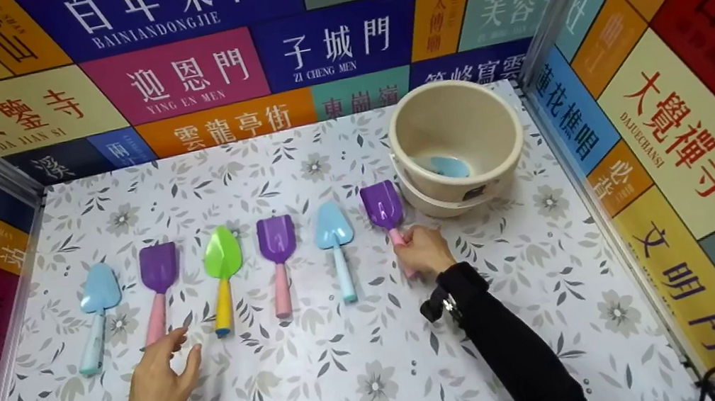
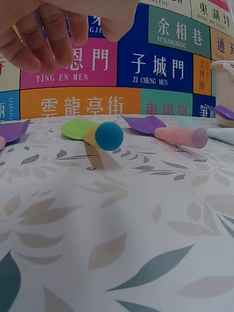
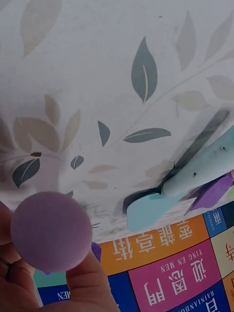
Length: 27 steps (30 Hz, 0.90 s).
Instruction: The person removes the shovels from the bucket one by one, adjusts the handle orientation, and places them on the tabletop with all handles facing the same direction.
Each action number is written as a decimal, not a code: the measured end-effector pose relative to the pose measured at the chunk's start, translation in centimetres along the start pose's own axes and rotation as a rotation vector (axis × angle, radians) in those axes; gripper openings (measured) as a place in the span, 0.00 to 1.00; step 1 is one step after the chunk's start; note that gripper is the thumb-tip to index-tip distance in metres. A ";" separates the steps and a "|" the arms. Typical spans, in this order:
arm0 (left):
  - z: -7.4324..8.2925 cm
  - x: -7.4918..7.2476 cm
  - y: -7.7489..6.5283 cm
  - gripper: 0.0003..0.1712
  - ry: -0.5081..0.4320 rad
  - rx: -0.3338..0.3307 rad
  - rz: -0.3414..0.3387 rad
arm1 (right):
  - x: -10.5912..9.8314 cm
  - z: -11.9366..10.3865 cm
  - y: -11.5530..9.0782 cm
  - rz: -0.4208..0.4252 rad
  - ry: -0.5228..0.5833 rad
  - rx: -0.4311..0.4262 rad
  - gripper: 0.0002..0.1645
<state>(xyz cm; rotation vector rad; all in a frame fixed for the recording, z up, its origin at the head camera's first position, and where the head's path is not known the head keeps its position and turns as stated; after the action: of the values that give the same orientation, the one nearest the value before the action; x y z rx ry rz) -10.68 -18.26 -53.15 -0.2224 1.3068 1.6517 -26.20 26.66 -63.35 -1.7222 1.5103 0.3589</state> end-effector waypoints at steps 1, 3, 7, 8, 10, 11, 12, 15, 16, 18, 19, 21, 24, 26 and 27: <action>0.0 0.0 -0.1 0.21 0.003 0.002 -0.001 | 0.2 0.1 0.1 -0.004 -0.004 0.008 0.21; 0.0 0.0 -0.1 0.21 0.009 0.007 -0.001 | 0.5 0.3 0.3 -0.008 0.002 0.025 0.20; -0.1 0.0 -0.2 0.22 0.018 0.018 -0.002 | 0.9 0.5 0.5 -0.016 0.038 0.062 0.18; -0.1 0.0 -0.2 0.22 0.020 0.019 -0.002 | 1.0 0.6 0.5 -0.020 0.048 0.068 0.18; -0.2 0.0 -0.3 0.22 0.024 0.020 -0.005 | 1.0 0.5 0.5 -0.016 0.039 0.066 0.18; -0.3 0.1 -0.3 0.21 0.028 0.019 -0.008 | 1.0 0.5 0.6 -0.012 0.032 0.064 0.18; -0.3 0.1 -0.4 0.21 0.032 0.017 -0.012 | 1.0 0.5 0.6 -0.008 0.024 0.062 0.18; -0.6 0.2 -0.5 0.21 0.043 -0.001 -0.028 | 1.0 0.4 0.6 0.006 0.007 0.051 0.19; -0.7 0.2 -0.6 0.21 0.048 -0.009 -0.033 | 1.0 0.3 0.6 0.011 0.005 0.048 0.19; -0.9 0.3 -0.6 0.21 0.056 -0.023 -0.044 | 1.1 0.3 0.7 0.013 0.010 0.046 0.19; -1.0 0.3 -0.6 0.21 0.059 -0.028 -0.048 | 1.3 0.4 0.7 0.009 0.020 0.051 0.19; -1.1 0.3 -0.7 0.21 0.064 -0.033 -0.053 | 1.4 0.4 0.6 0.004 0.019 0.046 0.20; -1.1 0.4 -0.7 0.21 0.067 -0.030 -0.056 | 1.5 0.4 0.4 -0.005 -0.009 0.029 0.22; -1.1 0.4 -0.7 0.21 0.065 -0.027 -0.054 | 1.4 0.3 0.3 -0.005 -0.034 0.016 0.24; -1.1 0.4 -0.7 0.21 0.064 -0.024 -0.051 | 1.3 0.3 0.3 -0.001 -0.049 0.011 0.25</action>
<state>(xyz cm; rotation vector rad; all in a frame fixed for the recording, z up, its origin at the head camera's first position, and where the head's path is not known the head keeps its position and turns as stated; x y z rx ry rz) -10.84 -18.95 -54.29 -0.3231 1.3182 1.6293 -26.07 26.00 -64.55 -1.6937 1.4739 0.3894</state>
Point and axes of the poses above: each hand's wrist, its own y-axis towards the middle knuckle, its own x-axis out of the palm, z = x × y, the point moved 10 cm from there along y, towards the middle knuckle, and after that the axes turned 4 degrees about z, right-handed, at the moved point
